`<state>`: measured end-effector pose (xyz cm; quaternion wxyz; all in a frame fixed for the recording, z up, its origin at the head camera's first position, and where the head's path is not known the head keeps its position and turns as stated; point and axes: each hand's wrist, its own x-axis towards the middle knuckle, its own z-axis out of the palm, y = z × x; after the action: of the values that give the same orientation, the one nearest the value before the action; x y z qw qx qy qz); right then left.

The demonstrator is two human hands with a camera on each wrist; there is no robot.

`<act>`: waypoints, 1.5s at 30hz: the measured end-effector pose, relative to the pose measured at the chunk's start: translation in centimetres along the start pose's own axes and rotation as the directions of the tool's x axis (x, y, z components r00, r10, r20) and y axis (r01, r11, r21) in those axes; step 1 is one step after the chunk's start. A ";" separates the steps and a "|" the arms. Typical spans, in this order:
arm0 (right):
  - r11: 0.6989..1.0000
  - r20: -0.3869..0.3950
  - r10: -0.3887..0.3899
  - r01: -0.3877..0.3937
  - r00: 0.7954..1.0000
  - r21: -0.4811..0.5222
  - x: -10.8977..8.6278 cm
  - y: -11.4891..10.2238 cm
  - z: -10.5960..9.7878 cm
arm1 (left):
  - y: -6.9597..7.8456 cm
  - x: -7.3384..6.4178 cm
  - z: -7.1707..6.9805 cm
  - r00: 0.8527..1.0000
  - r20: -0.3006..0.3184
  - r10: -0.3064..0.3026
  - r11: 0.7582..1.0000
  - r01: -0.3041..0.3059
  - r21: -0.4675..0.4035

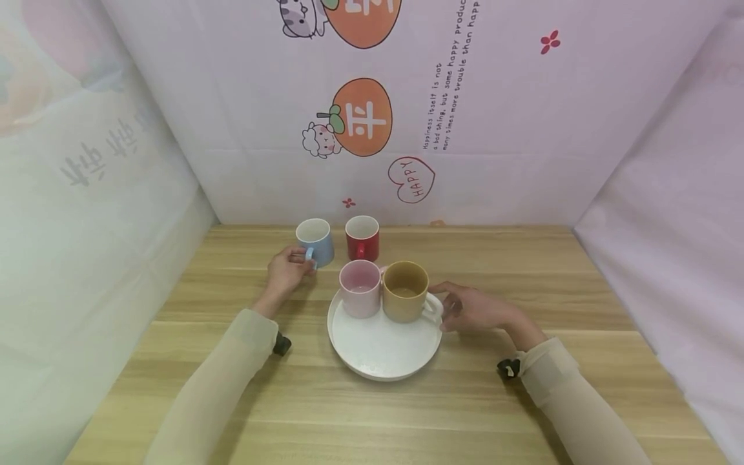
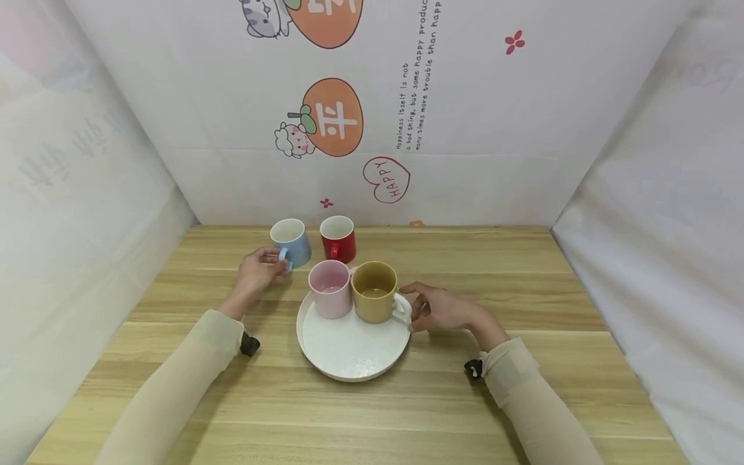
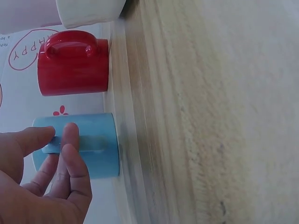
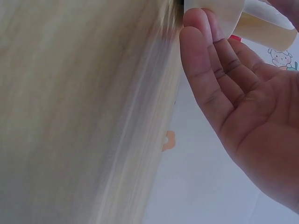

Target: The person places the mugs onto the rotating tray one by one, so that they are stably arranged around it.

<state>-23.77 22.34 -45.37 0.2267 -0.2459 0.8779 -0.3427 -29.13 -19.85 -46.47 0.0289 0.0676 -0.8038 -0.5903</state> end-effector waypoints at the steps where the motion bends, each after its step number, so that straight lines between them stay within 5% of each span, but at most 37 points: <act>1: 1.000 0.001 -0.001 0.001 1.000 0.000 0.0 0.0 0.0 | 0.0 0.0 0.0 1.000 0.000 -0.006 1.000 0.006 -0.004; 11: 1.000 0.003 0.001 -0.001 1.000 0.003 0.0 -0.3 0.0 | -0.2 0.3 -0.6 0.999 0.029 -0.018 1.000 0.018 -0.003; 26: 1.000 -0.004 0.009 -0.009 1.000 -0.004 0.0 -0.2 0.1 | -0.6 0.7 -0.6 1.000 -0.025 0.010 1.000 -0.010 0.001; 45: 1.000 -0.009 -0.018 0.017 1.000 -0.014 0.3 0.7 0.1 | -0.3 1.1 -0.4 0.995 -0.080 -0.053 0.998 0.050 -0.032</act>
<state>-24.13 22.56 -45.97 0.2179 -0.2535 0.8790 -0.3399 -30.10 -20.46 -46.66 0.0472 0.1119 -0.7910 -0.5996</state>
